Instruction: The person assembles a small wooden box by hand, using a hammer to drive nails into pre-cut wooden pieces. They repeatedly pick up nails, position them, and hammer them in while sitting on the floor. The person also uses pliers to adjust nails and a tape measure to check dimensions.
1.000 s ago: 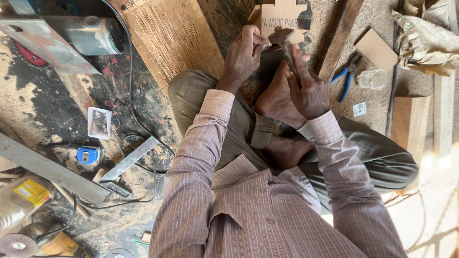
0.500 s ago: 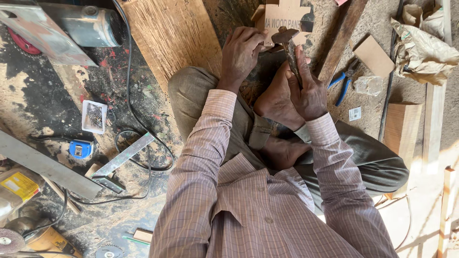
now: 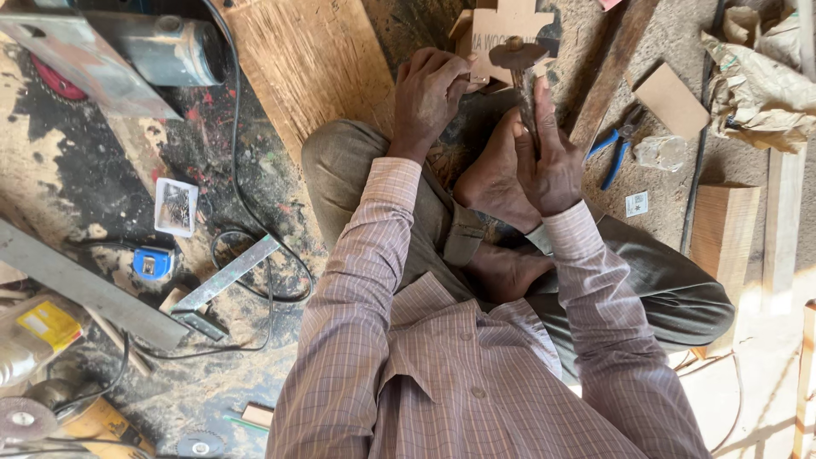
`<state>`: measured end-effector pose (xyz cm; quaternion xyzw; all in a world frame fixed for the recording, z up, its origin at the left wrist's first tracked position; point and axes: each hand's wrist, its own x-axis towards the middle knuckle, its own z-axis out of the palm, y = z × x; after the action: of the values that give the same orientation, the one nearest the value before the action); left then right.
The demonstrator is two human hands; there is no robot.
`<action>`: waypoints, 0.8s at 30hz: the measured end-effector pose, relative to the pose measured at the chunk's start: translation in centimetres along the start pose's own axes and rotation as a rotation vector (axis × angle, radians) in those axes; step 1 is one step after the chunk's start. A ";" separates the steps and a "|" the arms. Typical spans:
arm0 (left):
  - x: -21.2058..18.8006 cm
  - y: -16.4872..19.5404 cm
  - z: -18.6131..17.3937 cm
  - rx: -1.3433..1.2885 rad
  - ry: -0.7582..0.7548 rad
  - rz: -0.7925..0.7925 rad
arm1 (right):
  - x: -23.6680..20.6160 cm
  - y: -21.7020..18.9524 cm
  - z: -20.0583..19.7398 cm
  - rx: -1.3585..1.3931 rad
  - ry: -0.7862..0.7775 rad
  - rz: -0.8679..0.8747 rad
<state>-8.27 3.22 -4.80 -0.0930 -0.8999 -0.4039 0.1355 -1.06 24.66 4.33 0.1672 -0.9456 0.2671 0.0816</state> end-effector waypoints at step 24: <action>0.5 0.3 -0.2 0.009 -0.008 -0.041 | -0.9 2.4 2.4 -0.101 -0.106 -0.078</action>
<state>-8.57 3.31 -4.27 -0.0758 -0.9039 -0.4023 0.1241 -1.19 25.54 0.95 0.2136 -0.9536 0.2063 0.0502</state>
